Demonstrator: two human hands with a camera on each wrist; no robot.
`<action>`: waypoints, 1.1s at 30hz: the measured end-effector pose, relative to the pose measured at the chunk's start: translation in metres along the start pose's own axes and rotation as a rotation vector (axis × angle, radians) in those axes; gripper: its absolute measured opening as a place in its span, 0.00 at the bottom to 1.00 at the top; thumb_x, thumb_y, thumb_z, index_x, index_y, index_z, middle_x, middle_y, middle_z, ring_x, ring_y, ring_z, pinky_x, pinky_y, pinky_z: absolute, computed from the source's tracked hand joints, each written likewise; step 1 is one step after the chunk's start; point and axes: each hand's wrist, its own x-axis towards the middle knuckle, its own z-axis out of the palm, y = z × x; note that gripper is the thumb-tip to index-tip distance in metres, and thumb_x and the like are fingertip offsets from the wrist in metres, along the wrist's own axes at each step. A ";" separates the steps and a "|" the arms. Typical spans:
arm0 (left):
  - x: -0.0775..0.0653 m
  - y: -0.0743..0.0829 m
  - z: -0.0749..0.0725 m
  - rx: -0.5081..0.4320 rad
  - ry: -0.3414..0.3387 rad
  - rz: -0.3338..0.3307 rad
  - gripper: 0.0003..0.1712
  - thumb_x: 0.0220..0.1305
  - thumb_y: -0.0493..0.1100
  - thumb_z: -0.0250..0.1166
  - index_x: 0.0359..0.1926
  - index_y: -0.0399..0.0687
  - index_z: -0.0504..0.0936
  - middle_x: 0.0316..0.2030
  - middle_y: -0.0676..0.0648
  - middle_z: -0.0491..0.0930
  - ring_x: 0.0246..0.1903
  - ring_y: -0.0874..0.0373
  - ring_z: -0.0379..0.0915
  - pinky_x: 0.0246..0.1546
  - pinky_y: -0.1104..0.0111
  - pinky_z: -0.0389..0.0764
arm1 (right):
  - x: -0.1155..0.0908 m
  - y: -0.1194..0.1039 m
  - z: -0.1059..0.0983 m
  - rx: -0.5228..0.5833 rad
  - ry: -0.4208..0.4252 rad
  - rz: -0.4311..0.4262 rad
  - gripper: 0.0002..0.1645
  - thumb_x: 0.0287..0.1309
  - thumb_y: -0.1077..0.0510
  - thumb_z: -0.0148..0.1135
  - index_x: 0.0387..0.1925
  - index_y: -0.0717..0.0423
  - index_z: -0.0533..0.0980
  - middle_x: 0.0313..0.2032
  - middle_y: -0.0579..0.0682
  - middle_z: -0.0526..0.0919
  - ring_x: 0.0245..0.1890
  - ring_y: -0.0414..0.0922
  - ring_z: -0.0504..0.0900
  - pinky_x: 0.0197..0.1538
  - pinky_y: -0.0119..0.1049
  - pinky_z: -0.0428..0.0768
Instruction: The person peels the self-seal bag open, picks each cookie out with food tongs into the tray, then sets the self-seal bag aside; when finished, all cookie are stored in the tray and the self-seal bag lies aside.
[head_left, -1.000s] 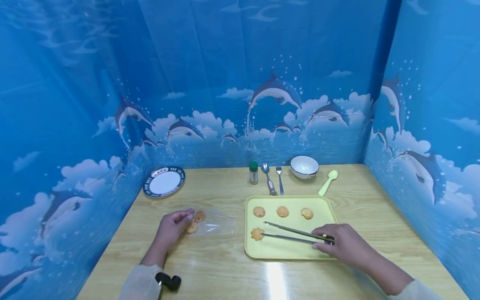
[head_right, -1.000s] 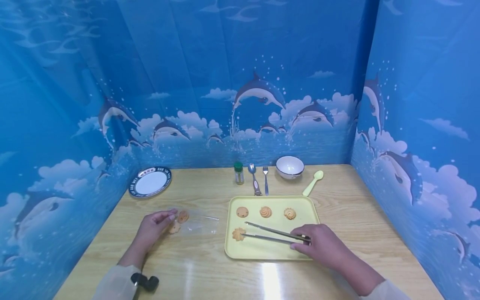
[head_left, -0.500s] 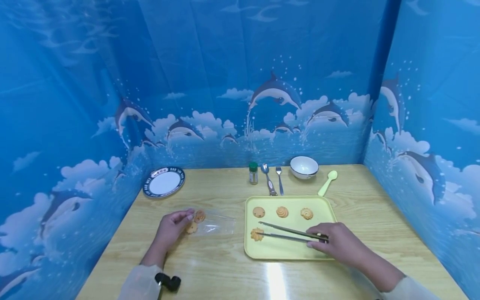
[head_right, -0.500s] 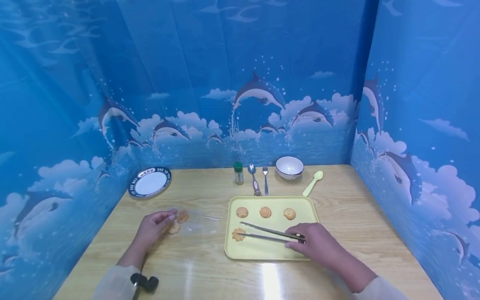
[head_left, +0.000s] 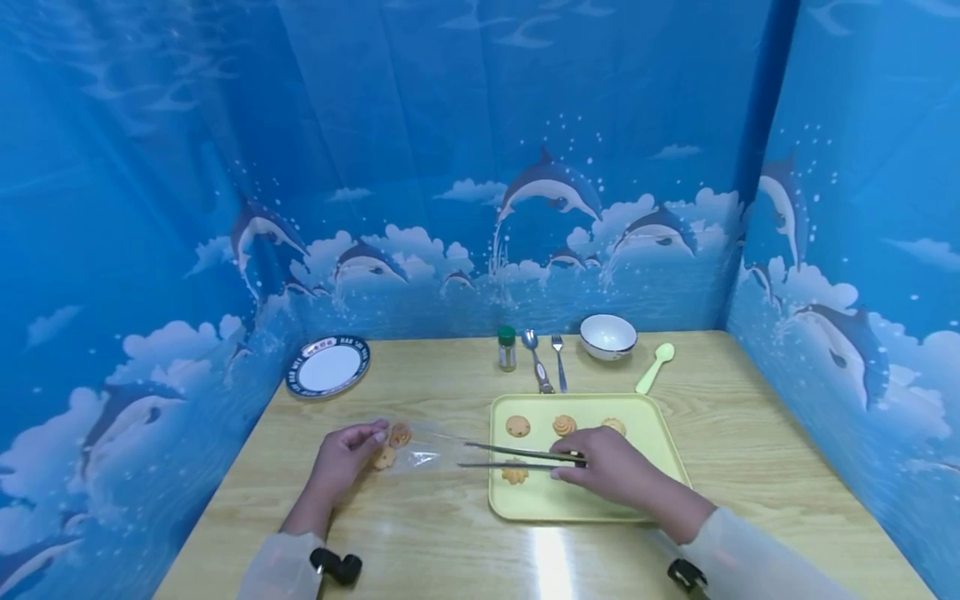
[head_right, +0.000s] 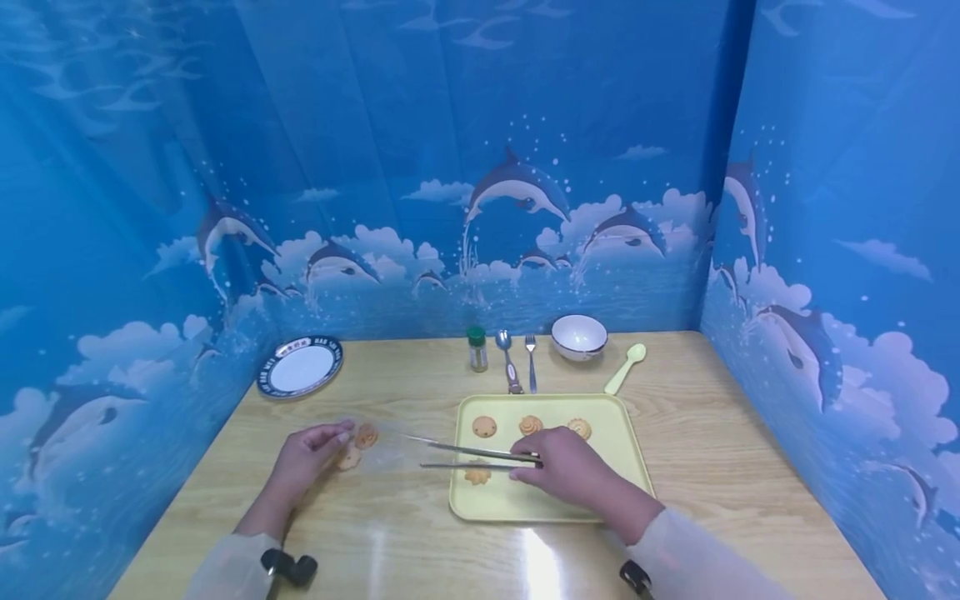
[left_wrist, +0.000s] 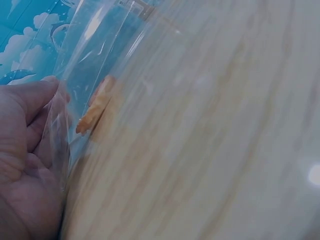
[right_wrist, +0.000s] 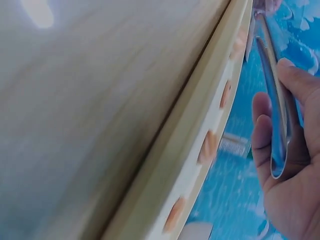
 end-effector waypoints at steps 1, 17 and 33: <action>0.000 0.000 0.000 0.000 -0.001 0.006 0.18 0.66 0.57 0.69 0.49 0.54 0.86 0.63 0.53 0.81 0.68 0.51 0.72 0.74 0.49 0.67 | 0.005 -0.004 0.002 -0.002 -0.013 -0.003 0.17 0.59 0.43 0.72 0.48 0.42 0.86 0.43 0.37 0.90 0.43 0.36 0.87 0.51 0.41 0.86; -0.001 -0.001 0.001 0.004 0.002 0.008 0.15 0.68 0.53 0.68 0.49 0.52 0.86 0.63 0.52 0.81 0.69 0.50 0.71 0.74 0.48 0.66 | 0.073 -0.042 0.034 -0.079 -0.059 -0.015 0.22 0.59 0.40 0.71 0.50 0.46 0.85 0.45 0.42 0.90 0.45 0.42 0.87 0.54 0.42 0.86; -0.001 -0.001 0.000 0.018 -0.014 0.017 0.14 0.68 0.53 0.68 0.49 0.52 0.86 0.63 0.52 0.81 0.68 0.49 0.72 0.74 0.47 0.65 | 0.099 -0.048 0.046 -0.077 -0.078 0.003 0.25 0.60 0.39 0.71 0.54 0.45 0.83 0.49 0.43 0.89 0.50 0.44 0.86 0.58 0.42 0.84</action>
